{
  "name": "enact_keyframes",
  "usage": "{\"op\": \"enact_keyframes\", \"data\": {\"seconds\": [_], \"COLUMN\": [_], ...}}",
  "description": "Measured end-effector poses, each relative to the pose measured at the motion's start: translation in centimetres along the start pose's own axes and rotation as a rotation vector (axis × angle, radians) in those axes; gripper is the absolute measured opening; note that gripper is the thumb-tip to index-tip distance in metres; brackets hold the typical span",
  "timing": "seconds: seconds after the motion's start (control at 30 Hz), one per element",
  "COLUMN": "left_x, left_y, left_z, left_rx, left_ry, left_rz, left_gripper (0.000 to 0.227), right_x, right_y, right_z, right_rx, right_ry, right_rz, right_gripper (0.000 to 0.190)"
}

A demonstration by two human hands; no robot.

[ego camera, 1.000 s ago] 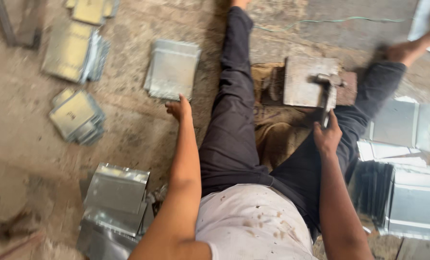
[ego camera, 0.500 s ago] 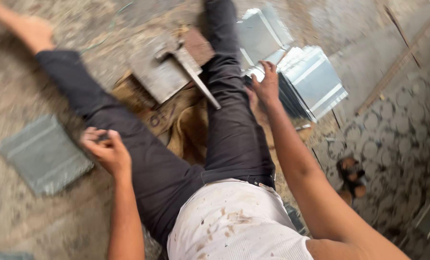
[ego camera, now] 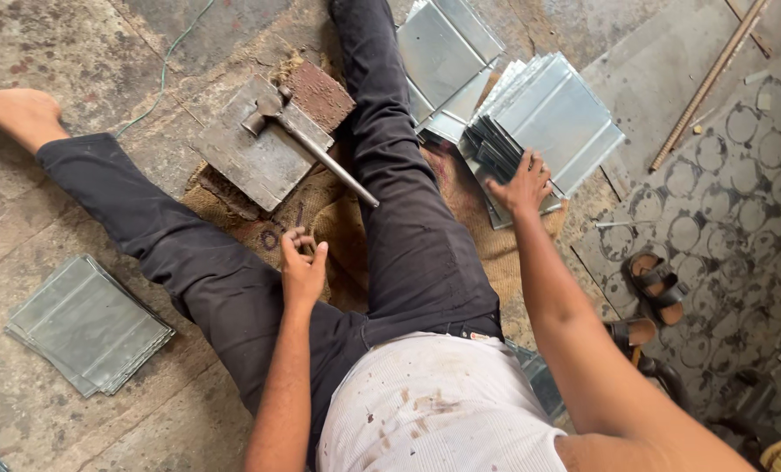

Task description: The person sits on the floor and uses a hammer to strike a rectangular metal sheet placed on a brick. They repeatedly hit the sheet to flatten or shape it, then move the finished piece aside and pick up a new one from a nearby stack.

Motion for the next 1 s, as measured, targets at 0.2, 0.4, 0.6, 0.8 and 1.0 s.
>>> {"op": "enact_keyframes", "data": {"seconds": [0.2,0.4,0.6,0.8,1.0], "left_x": [-5.2,-4.6,-4.2,-4.0,-5.6], "left_y": [1.9,0.9,0.8,0.5,0.5], "left_z": [-0.9,-1.0,-1.3,-1.4,-1.5], "left_rx": [0.065,-0.009,-0.05,-0.069,-0.053], "left_ry": [-0.011,-0.047,0.094,0.044,0.073], "left_rz": [-0.078,-0.172,-0.151,-0.181,-0.137], "left_gripper": [0.042,0.038,0.036,0.034,0.032], "right_x": [4.0,9.4,15.7,17.7,14.0], "right_y": [0.8,3.2,3.1,1.5,1.9], "right_z": [-2.4,-4.2,-3.0,-3.4,-4.3], "right_rx": [0.237,0.031,0.395,0.321,0.243], "right_ry": [-0.018,-0.321,-0.777,-0.822,-0.563], "right_rz": [-0.07,-0.178,-0.73,-1.129,-1.813], "right_gripper": [0.095,0.121,0.083,0.032,0.036]}}
Point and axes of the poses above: each hand's wrist, its own z-axis away from the middle knuckle, its own y-axis out of the back of the hand, x = y × z, the point moved 8 cm from there along -z, towards the middle knuckle, and after that the axes turned 2 degrees about x, right-handed, at the moved point
